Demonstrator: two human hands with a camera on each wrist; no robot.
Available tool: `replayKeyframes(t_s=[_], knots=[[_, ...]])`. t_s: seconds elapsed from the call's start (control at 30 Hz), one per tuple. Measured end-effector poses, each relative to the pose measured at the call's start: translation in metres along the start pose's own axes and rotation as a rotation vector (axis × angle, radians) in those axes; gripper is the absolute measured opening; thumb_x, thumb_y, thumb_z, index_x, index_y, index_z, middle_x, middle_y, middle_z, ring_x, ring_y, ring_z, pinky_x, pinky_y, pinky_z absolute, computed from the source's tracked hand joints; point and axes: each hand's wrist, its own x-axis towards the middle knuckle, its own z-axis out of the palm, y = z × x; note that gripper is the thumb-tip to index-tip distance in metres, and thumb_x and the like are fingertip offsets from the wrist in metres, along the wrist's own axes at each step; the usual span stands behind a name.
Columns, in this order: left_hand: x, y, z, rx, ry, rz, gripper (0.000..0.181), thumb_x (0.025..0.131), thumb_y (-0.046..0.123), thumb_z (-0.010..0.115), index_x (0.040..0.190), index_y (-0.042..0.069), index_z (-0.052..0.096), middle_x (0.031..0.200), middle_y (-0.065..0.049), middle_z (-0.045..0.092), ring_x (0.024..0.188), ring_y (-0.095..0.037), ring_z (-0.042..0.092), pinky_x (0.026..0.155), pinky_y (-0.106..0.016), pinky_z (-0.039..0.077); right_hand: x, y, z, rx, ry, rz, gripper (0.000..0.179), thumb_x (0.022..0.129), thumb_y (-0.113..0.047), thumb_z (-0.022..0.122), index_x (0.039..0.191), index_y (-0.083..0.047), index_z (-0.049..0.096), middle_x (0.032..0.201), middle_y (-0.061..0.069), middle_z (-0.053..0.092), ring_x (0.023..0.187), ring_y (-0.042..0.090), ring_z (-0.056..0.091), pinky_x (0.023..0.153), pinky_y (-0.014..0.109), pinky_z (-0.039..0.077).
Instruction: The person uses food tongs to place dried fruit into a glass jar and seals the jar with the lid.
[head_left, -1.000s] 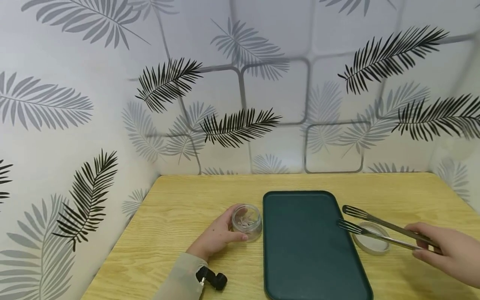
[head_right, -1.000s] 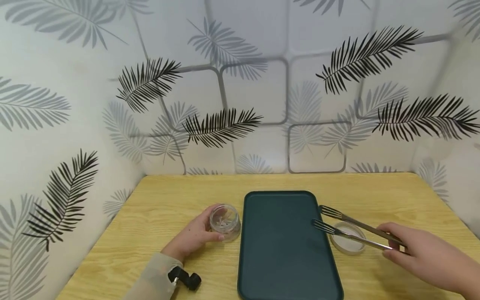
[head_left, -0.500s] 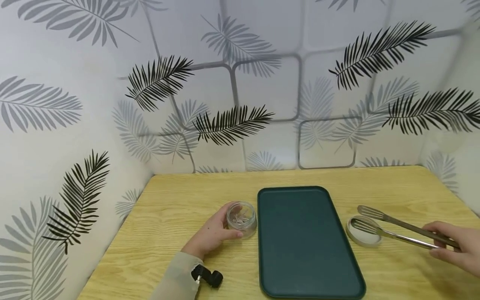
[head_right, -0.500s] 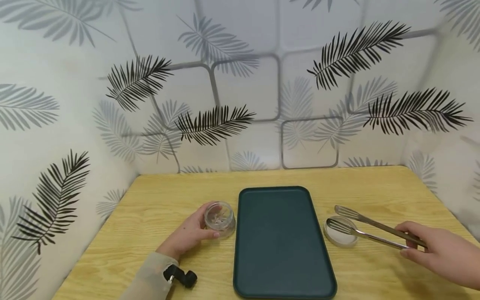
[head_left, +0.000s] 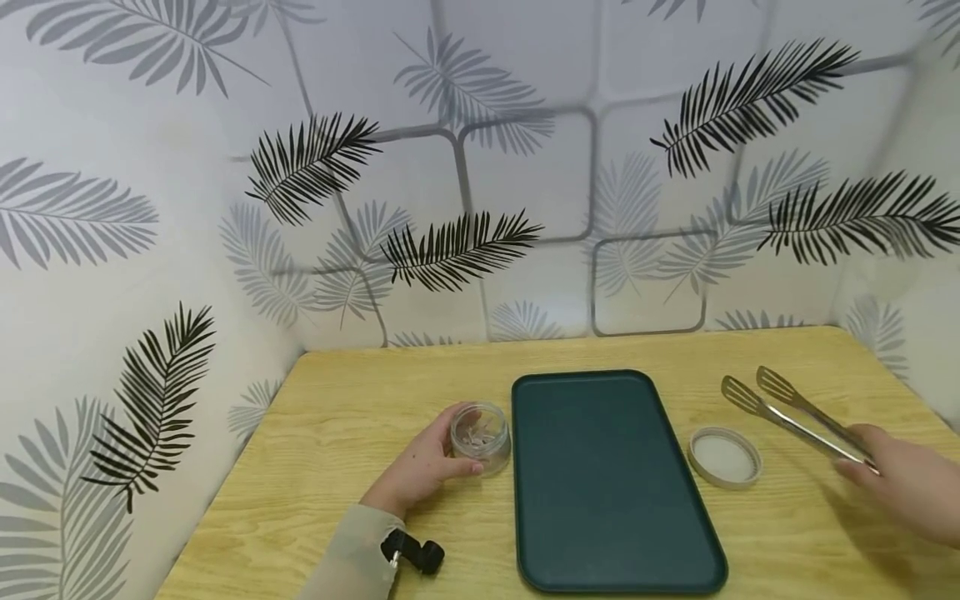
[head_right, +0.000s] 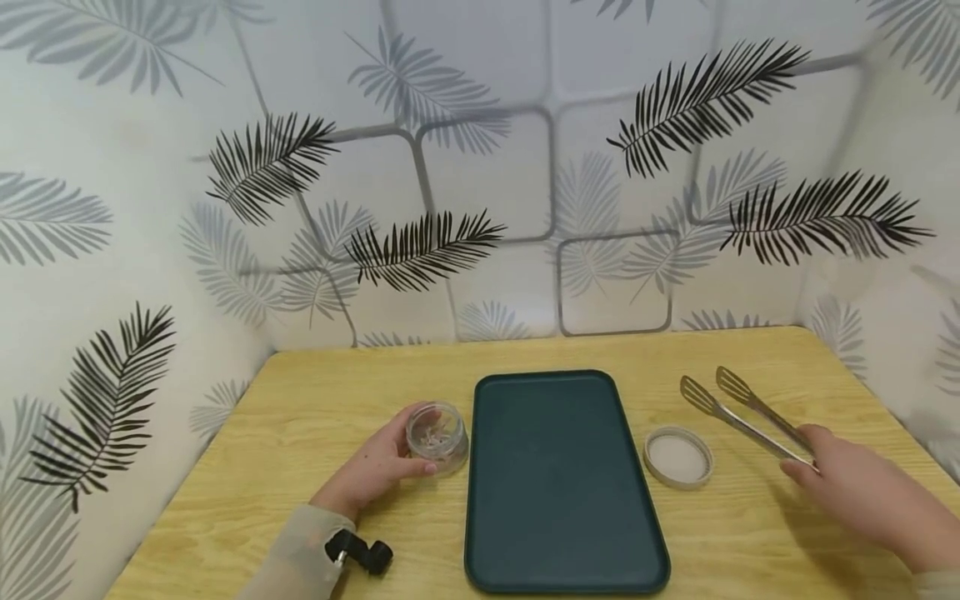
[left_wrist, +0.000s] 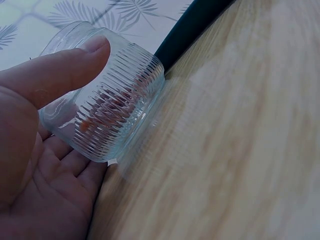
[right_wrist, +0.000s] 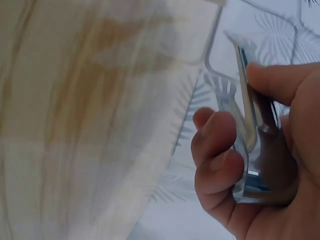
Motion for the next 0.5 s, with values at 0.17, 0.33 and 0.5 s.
replayKeyframes(t_s=[0.17, 0.33, 0.5], knots=[[0.0, -0.001, 0.001, -0.004, 0.002, 0.002, 0.086, 0.085, 0.013, 0.083, 0.156, 0.022, 0.036, 0.157, -0.005, 0.041, 0.145, -0.023, 0.036, 0.115, -0.046, 0.029, 0.012, -0.014, 0.002, 0.057, -0.07, 0.048, 0.067, 0.104, -0.026, 0.054, 0.124, 0.034, 0.031, 0.107, 0.051, 0.053, 0.095, 0.06, 0.059, 0.073, 0.061, 0.05], [0.0, -0.003, 0.001, -0.01, 0.0, -0.001, 0.085, 0.085, 0.013, 0.083, 0.156, 0.022, 0.036, 0.158, -0.005, 0.04, 0.145, -0.023, 0.036, 0.114, -0.045, 0.03, 0.024, -0.026, 0.009, 0.014, -0.074, 0.112, 0.065, 0.1, -0.037, 0.057, 0.111, 0.026, 0.044, 0.094, 0.039, 0.056, 0.088, 0.055, 0.059, 0.069, 0.063, 0.049], [0.0, -0.002, 0.001, -0.007, -0.003, -0.001, 0.086, 0.086, 0.014, 0.082, 0.157, 0.021, 0.034, 0.158, -0.005, 0.04, 0.146, -0.023, 0.034, 0.115, -0.046, 0.029, 0.031, -0.031, 0.011, -0.021, -0.17, 0.18, 0.074, 0.095, -0.055, 0.059, 0.105, 0.017, 0.047, 0.084, 0.02, 0.063, 0.08, 0.043, 0.066, 0.063, 0.061, 0.049]])
